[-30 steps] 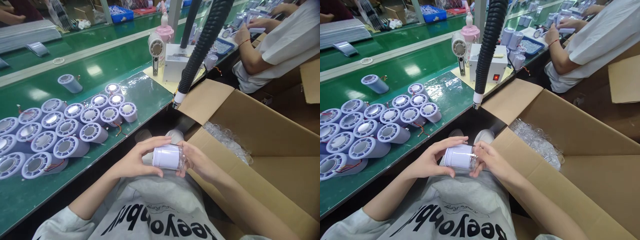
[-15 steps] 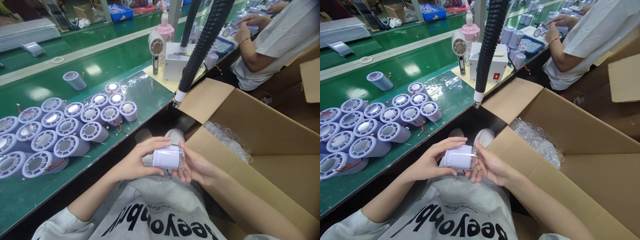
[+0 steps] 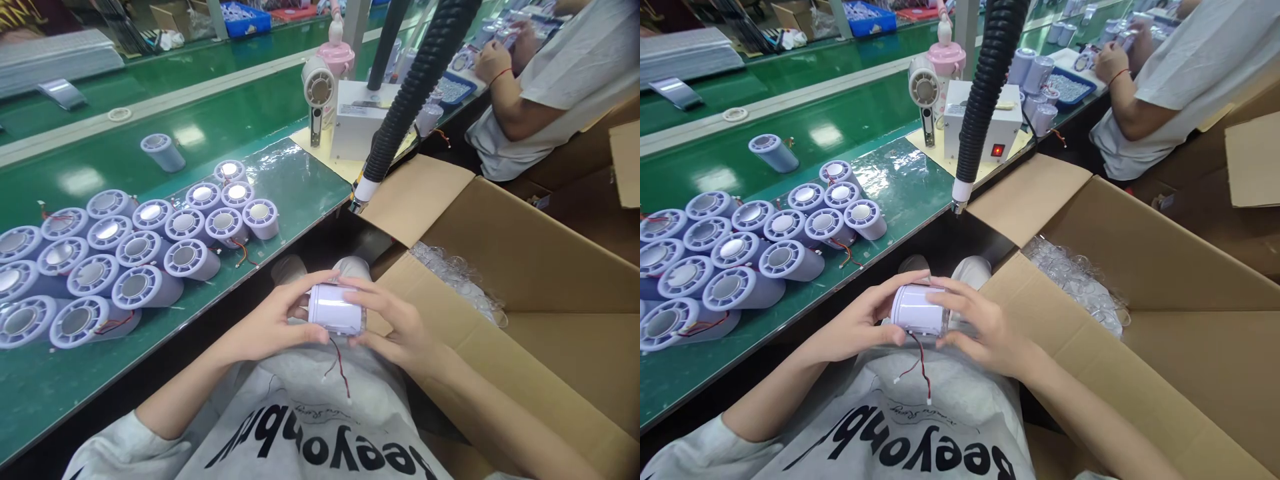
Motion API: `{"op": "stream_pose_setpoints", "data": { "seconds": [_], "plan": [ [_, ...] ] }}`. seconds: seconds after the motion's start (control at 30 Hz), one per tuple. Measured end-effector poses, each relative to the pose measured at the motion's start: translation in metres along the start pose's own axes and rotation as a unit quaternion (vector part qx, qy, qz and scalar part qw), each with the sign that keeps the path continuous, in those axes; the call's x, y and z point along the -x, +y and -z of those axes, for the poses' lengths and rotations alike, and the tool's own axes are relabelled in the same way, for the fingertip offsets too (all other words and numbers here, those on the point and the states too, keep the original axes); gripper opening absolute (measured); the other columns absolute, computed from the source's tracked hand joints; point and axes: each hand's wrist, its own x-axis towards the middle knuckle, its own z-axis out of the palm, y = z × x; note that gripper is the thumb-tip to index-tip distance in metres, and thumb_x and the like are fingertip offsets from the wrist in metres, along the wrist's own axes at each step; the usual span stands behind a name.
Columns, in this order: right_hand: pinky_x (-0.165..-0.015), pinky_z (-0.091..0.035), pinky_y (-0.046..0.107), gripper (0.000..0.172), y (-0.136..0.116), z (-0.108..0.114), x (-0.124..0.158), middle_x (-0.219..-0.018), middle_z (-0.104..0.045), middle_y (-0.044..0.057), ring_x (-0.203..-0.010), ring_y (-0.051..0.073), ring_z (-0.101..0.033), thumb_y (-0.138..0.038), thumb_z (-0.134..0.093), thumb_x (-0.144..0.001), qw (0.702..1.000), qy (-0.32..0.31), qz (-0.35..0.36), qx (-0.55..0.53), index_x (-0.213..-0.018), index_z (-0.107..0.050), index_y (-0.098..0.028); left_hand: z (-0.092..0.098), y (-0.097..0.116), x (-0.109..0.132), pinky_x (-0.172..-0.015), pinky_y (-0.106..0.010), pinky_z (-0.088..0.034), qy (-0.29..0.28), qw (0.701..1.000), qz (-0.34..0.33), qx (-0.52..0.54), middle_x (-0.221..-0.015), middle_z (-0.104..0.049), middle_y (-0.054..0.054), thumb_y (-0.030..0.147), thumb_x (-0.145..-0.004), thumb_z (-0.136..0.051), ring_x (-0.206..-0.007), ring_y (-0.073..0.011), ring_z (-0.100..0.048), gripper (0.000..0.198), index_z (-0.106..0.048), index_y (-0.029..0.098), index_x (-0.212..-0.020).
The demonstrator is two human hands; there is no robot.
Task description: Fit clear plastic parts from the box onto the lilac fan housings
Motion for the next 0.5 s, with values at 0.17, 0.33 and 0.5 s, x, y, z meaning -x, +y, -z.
{"op": "stream_pose_setpoints", "data": {
  "seconds": [0.17, 0.33, 0.5],
  "plan": [
    [-0.084, -0.058, 0.035, 0.053, -0.004, 0.002, 0.001, -0.132, -0.056, 0.006, -0.11, 0.024, -0.061, -0.034, -0.068, -0.086, 0.969, 0.019, -0.162, -0.186, -0.135, -0.049, -0.034, 0.001, -0.001, 0.001, -0.105, -0.043, -0.046, -0.027, 0.999, -0.004, 0.044, -0.145, -0.047, -0.007, 0.018, -0.074, -0.076, -0.127, -0.0277, -0.053, 0.077, -0.043, 0.037, -0.141],
    [-0.077, -0.059, 0.03, 0.049, -0.001, 0.0, 0.003, -0.128, -0.06, 0.003, -0.096, 0.02, -0.066, -0.028, -0.073, -0.082, 0.969, 0.006, -0.163, -0.185, -0.128, -0.058, -0.035, 0.001, -0.01, 0.0, -0.103, -0.04, -0.047, -0.055, 0.995, 0.032, 0.081, -0.142, -0.051, -0.006, 0.016, -0.075, -0.074, -0.124, -0.0259, -0.055, 0.081, -0.036, 0.038, -0.144],
    [-0.083, -0.056, 0.033, 0.057, -0.001, -0.011, 0.002, -0.119, -0.066, 0.004, -0.096, 0.021, -0.067, -0.045, -0.07, -0.082, 0.955, -0.003, -0.201, -0.218, -0.135, -0.053, -0.03, -0.003, -0.026, 0.01, -0.084, -0.031, -0.055, -0.037, 0.987, 0.094, 0.124, -0.123, -0.063, -0.002, 0.027, -0.082, -0.068, -0.097, -0.0183, -0.066, 0.069, -0.037, 0.042, -0.142]
  ]
}}
